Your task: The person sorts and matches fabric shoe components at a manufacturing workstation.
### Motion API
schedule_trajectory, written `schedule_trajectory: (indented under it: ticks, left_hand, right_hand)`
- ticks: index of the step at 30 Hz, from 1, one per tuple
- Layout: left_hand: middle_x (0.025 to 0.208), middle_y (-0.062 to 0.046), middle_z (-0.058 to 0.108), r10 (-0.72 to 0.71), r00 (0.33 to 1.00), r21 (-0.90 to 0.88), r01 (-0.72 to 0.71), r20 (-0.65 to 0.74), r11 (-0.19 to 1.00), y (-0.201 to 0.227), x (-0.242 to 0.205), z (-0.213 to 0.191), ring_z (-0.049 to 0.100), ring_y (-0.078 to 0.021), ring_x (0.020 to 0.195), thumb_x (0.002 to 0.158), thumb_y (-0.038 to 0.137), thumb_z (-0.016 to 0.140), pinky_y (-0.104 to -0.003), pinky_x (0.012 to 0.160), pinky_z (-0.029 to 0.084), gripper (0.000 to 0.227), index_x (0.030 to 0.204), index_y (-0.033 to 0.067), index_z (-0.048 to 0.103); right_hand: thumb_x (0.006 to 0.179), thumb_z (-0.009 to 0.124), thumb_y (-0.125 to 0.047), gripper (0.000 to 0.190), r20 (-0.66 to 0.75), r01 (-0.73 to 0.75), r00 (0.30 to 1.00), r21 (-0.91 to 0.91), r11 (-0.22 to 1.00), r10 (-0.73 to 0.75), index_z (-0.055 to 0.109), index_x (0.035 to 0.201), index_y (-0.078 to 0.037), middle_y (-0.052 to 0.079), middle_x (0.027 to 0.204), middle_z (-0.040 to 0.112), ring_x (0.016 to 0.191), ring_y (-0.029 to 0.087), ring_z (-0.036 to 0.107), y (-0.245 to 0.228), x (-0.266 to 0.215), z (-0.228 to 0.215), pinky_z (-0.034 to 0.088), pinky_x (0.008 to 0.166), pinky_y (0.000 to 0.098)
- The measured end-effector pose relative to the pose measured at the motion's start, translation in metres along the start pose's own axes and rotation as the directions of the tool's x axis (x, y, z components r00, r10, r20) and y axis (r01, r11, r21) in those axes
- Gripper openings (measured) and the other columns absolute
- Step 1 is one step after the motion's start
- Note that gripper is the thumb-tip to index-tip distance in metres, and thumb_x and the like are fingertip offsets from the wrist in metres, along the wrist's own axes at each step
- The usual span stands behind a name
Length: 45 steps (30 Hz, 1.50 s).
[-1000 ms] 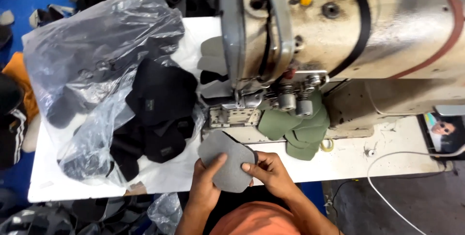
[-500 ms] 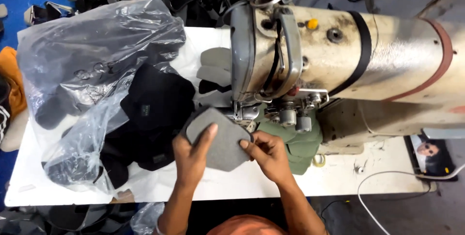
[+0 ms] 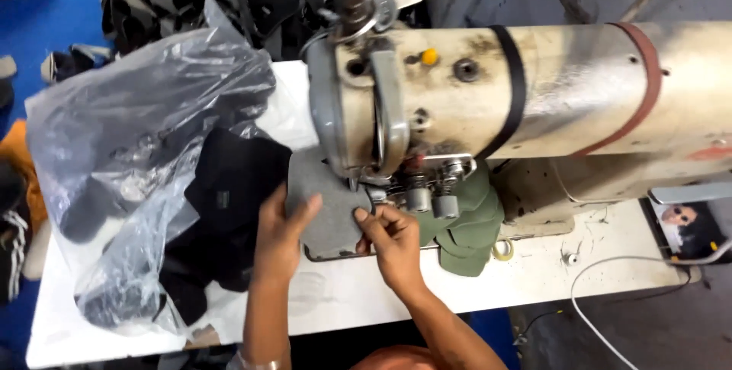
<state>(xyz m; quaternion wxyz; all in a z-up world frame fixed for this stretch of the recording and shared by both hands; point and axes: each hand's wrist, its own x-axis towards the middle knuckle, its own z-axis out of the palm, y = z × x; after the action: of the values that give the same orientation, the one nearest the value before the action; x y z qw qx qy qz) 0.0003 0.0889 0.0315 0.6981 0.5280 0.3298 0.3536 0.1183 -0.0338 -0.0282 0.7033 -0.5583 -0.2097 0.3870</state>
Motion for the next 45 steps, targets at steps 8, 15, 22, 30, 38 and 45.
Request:
schedule_trajectory:
  ticks: [8, 15, 22, 30, 38, 45]
  left_hand:
    - [0.093, -0.002, 0.075, 0.105, 0.989, 0.182, -0.122, 0.101, 0.976, -0.027, 0.012, -0.026, 0.064, -0.0066, 0.083, 0.092, 0.015, 0.076, -0.026, 0.075, 0.053, 0.024, 0.107, -0.0042, 0.075]
    - [0.084, 0.0, 0.07, 0.14, 0.98, 0.19, -0.166, 0.14, 0.968, -0.032, 0.017, -0.03, 0.057, -0.0037, 0.076, 0.095, 0.017, 0.077, -0.024, 0.066, 0.048, 0.022, 0.104, -0.004, 0.076]
    - [0.075, -0.003, 0.069, 0.098, 0.992, 0.187, -0.113, 0.085, 0.976, -0.02, 0.009, -0.018, 0.059, -0.005, 0.058, 0.094, 0.02, 0.076, -0.023, 0.048, 0.046, 0.022, 0.099, -0.0014, 0.075]
    - [0.077, -0.004, 0.074, 0.004, 0.992, 0.09, 0.008, -0.124, 0.996, -0.019, 0.002, 0.003, 0.064, -0.007, 0.052, 0.088, 0.022, 0.076, -0.021, 0.041, 0.047, 0.026, 0.102, 0.0004, 0.073]
    - [0.081, -0.003, 0.071, 0.17, 0.961, 0.076, -0.157, -0.218, 0.985, -0.036, -0.015, 0.02, 0.061, -0.0042, 0.063, 0.092, 0.022, 0.075, -0.021, 0.053, 0.048, 0.023, 0.099, -0.0004, 0.073]
    - [0.079, 0.0, 0.054, -0.08, 0.944, -0.051, 0.067, -0.319, 0.996, -0.074, -0.009, -0.018, 0.04, -0.0071, 0.064, 0.1, 0.021, 0.075, -0.026, 0.052, 0.032, 0.025, 0.103, -0.004, 0.074]
  right_hand:
    - [0.106, 0.07, -0.014, 0.017, -0.091, 0.462, 0.703, -0.694, 0.551, -0.705, 0.066, 0.118, -0.002, 0.005, 0.104, 0.069, 0.087, 0.014, 0.067, -0.04, 0.002, -0.119, 0.053, 0.073, 0.0239]
    - [0.125, 0.063, -0.012, 0.025, 0.205, 0.07, 0.277, -0.979, -0.193, -0.939, 0.053, 0.138, 0.007, 0.018, 0.134, 0.043, 0.117, 0.033, 0.055, -0.067, -0.003, -0.252, 0.053, 0.092, 0.0453]
    - [0.12, 0.063, -0.012, 0.029, 0.103, 0.157, 0.324, -0.986, -0.054, -0.941, 0.054, 0.136, 0.01, 0.023, 0.143, 0.047, 0.113, 0.028, 0.057, -0.096, -0.031, -0.194, 0.048, 0.068, 0.0272]
    - [0.099, 0.069, -0.008, 0.014, -0.087, 0.407, 0.876, -0.396, 0.823, -0.475, 0.066, 0.11, -0.002, 0.007, 0.11, 0.061, 0.079, 0.009, 0.056, 0.012, -0.017, -0.094, 0.049, 0.066, 0.0217]
    - [0.097, 0.068, -0.014, 0.015, 0.166, 0.027, 0.986, -0.118, 0.993, -0.007, 0.069, 0.103, -0.001, 0.002, 0.081, 0.069, 0.06, 0.005, 0.055, 0.01, -0.004, -0.009, 0.046, 0.051, 0.0232]
    - [0.101, 0.064, -0.02, 0.026, 0.134, -0.085, 0.989, 0.145, 0.986, 0.066, 0.058, 0.081, -0.003, 0.006, 0.073, 0.067, 0.048, 0.008, 0.046, 0.005, 0.002, 0.008, 0.041, 0.047, 0.0259]
